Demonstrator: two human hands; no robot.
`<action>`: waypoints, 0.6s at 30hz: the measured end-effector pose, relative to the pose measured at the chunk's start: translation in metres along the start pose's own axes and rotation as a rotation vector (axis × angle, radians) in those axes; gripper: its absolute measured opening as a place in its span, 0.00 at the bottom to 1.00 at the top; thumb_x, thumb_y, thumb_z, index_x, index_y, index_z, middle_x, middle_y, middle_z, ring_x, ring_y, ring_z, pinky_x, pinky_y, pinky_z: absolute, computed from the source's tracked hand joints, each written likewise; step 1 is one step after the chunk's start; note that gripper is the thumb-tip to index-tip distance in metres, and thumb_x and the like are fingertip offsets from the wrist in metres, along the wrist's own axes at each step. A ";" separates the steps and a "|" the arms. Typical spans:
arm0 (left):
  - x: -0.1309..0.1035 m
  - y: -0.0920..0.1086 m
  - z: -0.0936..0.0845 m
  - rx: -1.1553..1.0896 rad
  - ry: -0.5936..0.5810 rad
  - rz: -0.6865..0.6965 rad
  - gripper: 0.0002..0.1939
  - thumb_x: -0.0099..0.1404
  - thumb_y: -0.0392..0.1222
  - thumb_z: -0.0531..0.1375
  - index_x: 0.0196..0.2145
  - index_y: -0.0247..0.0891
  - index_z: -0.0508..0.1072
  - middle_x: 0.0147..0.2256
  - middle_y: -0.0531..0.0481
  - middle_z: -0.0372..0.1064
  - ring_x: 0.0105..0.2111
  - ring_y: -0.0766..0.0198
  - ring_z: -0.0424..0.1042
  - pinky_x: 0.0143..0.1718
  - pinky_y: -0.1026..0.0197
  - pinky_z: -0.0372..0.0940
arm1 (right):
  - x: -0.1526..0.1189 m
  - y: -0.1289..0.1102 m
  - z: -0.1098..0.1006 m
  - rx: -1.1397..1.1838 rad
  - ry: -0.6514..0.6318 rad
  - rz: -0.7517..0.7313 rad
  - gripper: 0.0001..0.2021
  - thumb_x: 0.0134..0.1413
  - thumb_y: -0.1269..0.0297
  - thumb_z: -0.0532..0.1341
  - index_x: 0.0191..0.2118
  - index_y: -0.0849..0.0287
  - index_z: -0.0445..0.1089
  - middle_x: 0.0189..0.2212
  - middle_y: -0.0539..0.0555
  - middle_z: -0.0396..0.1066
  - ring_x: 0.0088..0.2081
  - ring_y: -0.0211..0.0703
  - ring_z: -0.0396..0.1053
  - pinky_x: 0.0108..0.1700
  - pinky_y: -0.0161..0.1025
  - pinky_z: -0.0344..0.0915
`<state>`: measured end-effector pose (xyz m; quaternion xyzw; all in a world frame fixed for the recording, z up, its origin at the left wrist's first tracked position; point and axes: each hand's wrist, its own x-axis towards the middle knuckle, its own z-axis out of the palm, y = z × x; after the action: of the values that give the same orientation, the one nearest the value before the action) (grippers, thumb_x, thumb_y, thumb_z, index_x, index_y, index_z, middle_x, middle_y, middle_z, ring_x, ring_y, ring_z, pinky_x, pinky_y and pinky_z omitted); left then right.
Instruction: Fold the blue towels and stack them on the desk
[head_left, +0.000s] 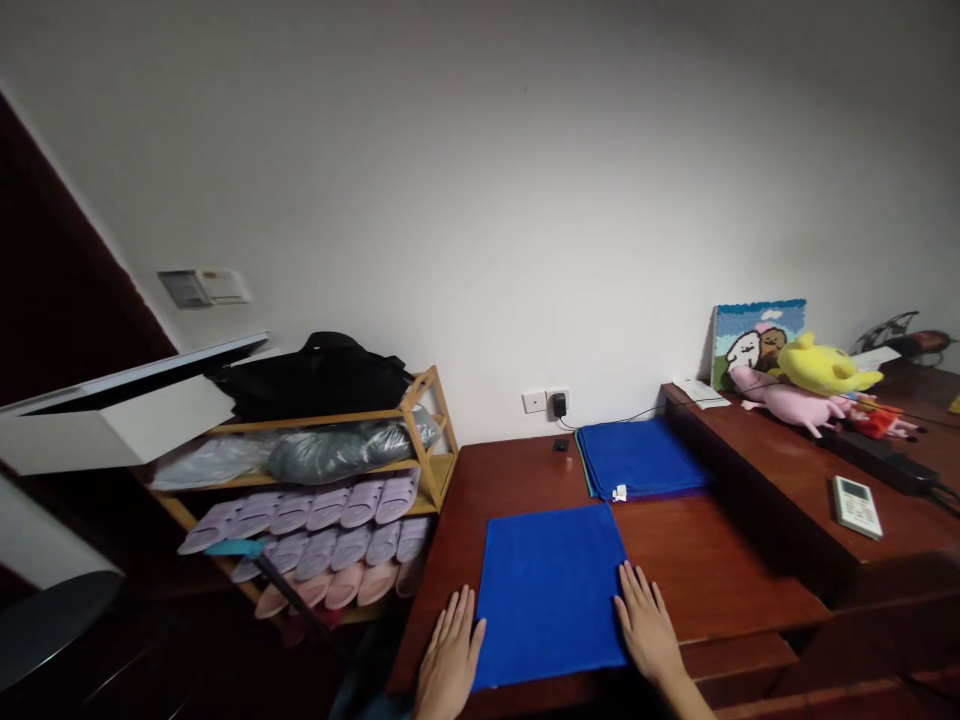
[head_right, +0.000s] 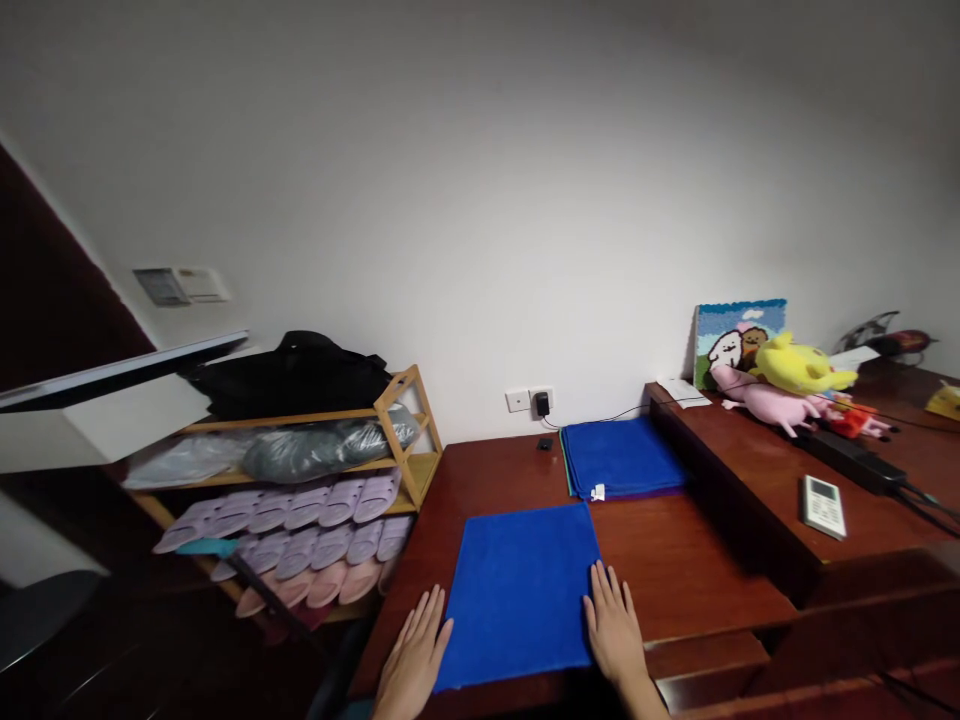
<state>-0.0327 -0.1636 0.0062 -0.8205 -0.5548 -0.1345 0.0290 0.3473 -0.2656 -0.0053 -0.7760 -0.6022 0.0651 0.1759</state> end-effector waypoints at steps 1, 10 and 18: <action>-0.004 0.004 0.001 -0.004 0.072 0.014 0.30 0.76 0.53 0.46 0.71 0.41 0.55 0.70 0.46 0.55 0.69 0.54 0.57 0.68 0.45 0.60 | -0.007 0.002 0.003 0.008 0.037 -0.012 0.31 0.71 0.50 0.40 0.73 0.57 0.48 0.72 0.50 0.45 0.73 0.52 0.42 0.73 0.59 0.44; 0.003 0.158 -0.013 -0.137 0.064 0.463 0.32 0.77 0.51 0.48 0.73 0.48 0.42 0.72 0.49 0.50 0.69 0.55 0.57 0.66 0.48 0.64 | -0.047 0.024 0.033 0.020 0.110 -0.127 0.28 0.72 0.51 0.44 0.72 0.55 0.52 0.71 0.52 0.50 0.72 0.56 0.48 0.70 0.63 0.54; 0.007 0.149 0.029 -0.098 0.084 0.478 0.39 0.74 0.59 0.51 0.74 0.49 0.38 0.70 0.48 0.54 0.67 0.53 0.62 0.64 0.47 0.65 | -0.036 0.044 0.053 -0.005 0.132 -0.210 0.26 0.71 0.51 0.47 0.70 0.48 0.57 0.69 0.51 0.54 0.69 0.58 0.55 0.65 0.60 0.63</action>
<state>0.1123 -0.2090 -0.0047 -0.9225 -0.3363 -0.1845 0.0431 0.3613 -0.2988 -0.0737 -0.7117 -0.6674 -0.0067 0.2191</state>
